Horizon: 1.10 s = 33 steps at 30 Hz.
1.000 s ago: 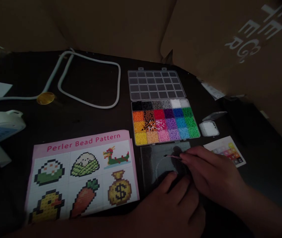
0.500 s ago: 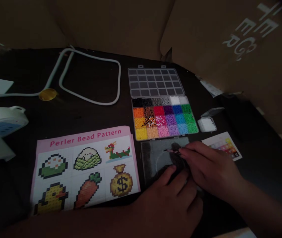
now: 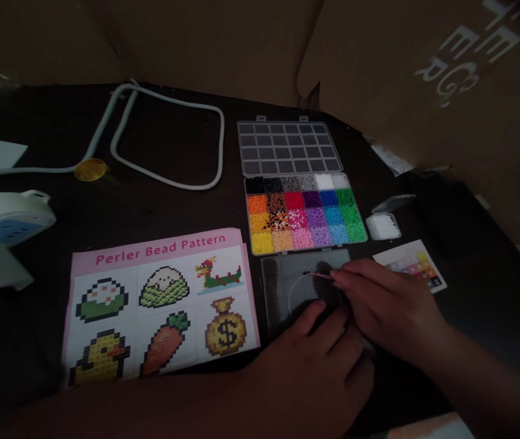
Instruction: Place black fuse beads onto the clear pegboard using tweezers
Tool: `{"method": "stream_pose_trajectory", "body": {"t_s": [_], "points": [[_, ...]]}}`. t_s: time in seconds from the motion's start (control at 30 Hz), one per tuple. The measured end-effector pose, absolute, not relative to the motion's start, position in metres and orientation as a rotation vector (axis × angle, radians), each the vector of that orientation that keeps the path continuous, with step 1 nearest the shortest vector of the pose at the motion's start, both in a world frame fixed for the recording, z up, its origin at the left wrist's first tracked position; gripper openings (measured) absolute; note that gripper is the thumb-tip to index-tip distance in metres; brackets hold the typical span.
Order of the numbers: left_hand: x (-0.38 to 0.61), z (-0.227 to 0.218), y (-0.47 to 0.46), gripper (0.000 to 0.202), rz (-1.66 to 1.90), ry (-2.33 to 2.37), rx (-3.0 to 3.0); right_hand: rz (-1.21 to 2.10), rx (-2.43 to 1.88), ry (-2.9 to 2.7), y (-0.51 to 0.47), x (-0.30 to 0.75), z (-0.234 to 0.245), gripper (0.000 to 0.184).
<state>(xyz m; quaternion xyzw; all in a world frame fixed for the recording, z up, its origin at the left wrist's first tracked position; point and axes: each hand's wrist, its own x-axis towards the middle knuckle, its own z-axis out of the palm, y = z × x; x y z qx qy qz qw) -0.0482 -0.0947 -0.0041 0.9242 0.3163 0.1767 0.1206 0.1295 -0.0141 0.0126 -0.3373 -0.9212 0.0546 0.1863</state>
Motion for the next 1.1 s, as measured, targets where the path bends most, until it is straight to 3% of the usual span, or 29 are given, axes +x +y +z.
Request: {"method": "stream_pose_trajectory", "body": {"t_s": [0.27,0.43,0.7,1.1], "points": [[-0.046,0.004,-0.096,0.025,0.666,0.973,2.628,0.167,-0.947,-2.522,-0.011,0.133,0.012,0.022],[-0.058,0.029,-0.083,0.021,0.853,1.255,2.467,0.405,-0.978,-2.407,-0.006,0.131,0.010,0.020],[-0.075,0.012,-0.048,0.016,0.642,1.610,2.592,0.580,-1.001,-2.217,0.002,0.130,0.001,0.019],[-0.074,0.008,-0.043,0.020,0.462,1.635,2.580,0.613,-1.007,-2.241,0.003,0.131,0.001,0.017]]}}
